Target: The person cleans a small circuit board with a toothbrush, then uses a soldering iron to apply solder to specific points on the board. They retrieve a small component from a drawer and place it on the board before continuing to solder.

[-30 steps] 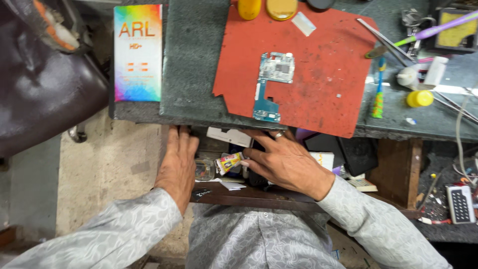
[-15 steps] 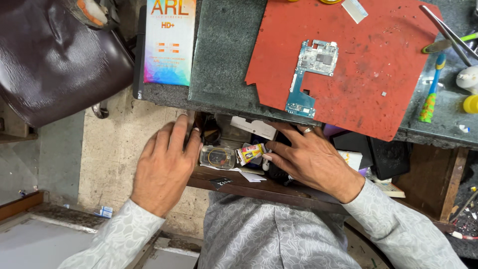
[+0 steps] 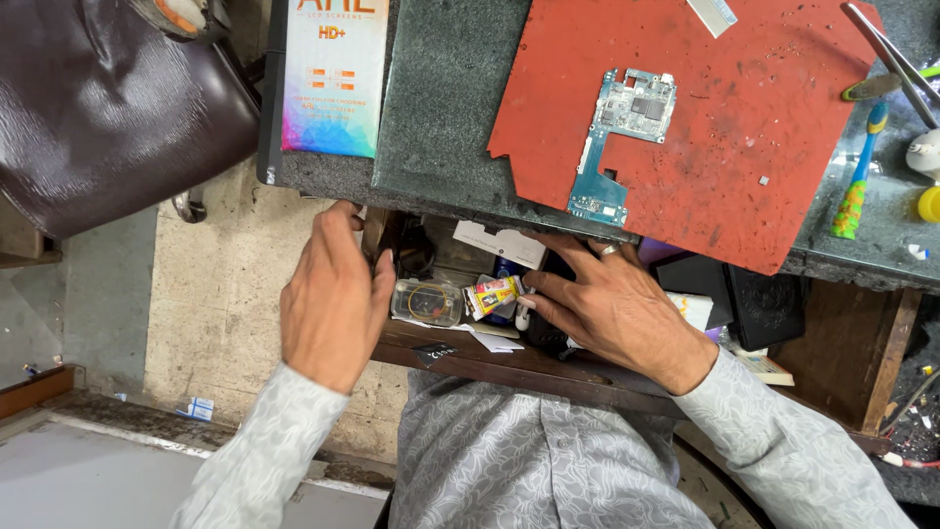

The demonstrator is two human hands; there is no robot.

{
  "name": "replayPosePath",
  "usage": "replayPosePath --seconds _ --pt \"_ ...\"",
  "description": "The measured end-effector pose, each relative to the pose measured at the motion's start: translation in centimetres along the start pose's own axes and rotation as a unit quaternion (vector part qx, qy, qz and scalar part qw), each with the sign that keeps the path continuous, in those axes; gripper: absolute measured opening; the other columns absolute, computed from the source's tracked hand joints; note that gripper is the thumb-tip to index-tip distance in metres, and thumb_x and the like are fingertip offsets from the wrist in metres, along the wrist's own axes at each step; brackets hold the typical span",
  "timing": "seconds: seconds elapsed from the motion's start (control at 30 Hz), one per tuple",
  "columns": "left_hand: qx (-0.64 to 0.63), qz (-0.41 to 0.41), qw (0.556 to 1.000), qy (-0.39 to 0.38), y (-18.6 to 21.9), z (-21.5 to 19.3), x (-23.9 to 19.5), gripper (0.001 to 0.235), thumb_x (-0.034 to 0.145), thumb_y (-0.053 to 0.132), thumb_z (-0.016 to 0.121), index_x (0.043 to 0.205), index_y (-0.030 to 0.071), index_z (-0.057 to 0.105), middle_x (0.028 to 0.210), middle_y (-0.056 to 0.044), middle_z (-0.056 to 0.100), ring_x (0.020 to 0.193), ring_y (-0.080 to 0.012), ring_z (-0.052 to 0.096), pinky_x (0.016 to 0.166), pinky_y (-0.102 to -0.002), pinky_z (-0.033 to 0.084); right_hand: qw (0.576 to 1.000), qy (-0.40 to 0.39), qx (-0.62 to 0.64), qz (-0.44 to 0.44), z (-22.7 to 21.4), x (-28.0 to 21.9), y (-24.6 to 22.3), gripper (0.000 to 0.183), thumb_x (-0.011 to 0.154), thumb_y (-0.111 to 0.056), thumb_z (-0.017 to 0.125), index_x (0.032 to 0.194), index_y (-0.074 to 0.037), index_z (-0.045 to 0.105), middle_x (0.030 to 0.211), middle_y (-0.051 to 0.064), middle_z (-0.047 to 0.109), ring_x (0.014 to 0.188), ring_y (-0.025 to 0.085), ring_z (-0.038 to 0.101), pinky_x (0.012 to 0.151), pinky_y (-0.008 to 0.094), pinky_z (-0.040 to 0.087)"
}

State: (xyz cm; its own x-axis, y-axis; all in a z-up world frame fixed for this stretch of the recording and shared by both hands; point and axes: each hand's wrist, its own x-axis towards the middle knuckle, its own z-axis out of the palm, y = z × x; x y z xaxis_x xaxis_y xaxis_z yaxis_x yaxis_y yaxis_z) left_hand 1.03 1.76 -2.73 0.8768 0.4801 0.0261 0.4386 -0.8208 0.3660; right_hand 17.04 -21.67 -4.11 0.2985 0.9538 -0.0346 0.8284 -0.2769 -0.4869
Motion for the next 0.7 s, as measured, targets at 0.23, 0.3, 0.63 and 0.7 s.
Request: replayPosePath --seconds 0.23,0.3,0.63,0.7 --pt "0.083 -0.095 0.989 -0.083 -0.4 4.0 2.5 0.039 0.087 0.02 0.074 0.105 -0.008 0.056 0.093 -0.026 0.067 0.085 -0.0399 0.071 0.072 -0.049 0.058 0.999 0.023 -0.009 -0.027 -0.3 -0.2 0.1 0.029 0.092 -0.034 0.068 0.108 -0.011 0.077 0.136 0.013 0.056 0.124 0.036 0.054 0.096 0.049 0.047" --pt "0.093 -0.099 0.988 -0.073 -0.3 4.3 2.4 0.038 0.086 0.02 0.075 0.105 -0.008 0.058 0.093 -0.026 0.068 0.086 -0.0399 0.071 0.073 -0.049 0.058 1.0 0.011 -0.01 -0.019 -0.3 -0.4 0.0 0.029 0.092 -0.034 0.068 0.108 -0.011 0.077 0.136 0.012 0.056 0.123 0.036 0.053 0.095 0.05 0.046" --pt "0.097 -0.124 0.983 -0.098 -0.4 4.8 2.6 0.045 0.085 0.02 0.076 0.11 -0.013 0.059 0.091 -0.028 0.069 0.078 -0.0403 0.073 0.068 -0.047 0.06 0.999 0.032 -0.025 -0.036 -0.6 -0.1 -0.3 0.029 0.09 -0.035 0.069 0.104 -0.011 0.077 0.14 0.011 0.055 0.129 0.036 0.049 0.095 0.052 0.045" --pt "0.127 -0.103 0.985 -0.059 -0.1 5.6 2.6 0.044 0.082 0.017 0.076 0.109 -0.014 0.061 0.086 -0.025 0.071 0.079 -0.04 0.074 0.068 -0.047 0.059 0.999 0.024 -0.02 -0.028 -0.7 -0.1 -0.3 0.029 0.09 -0.035 0.069 0.105 -0.011 0.077 0.14 0.012 0.055 0.129 0.036 0.049 0.095 0.052 0.045"
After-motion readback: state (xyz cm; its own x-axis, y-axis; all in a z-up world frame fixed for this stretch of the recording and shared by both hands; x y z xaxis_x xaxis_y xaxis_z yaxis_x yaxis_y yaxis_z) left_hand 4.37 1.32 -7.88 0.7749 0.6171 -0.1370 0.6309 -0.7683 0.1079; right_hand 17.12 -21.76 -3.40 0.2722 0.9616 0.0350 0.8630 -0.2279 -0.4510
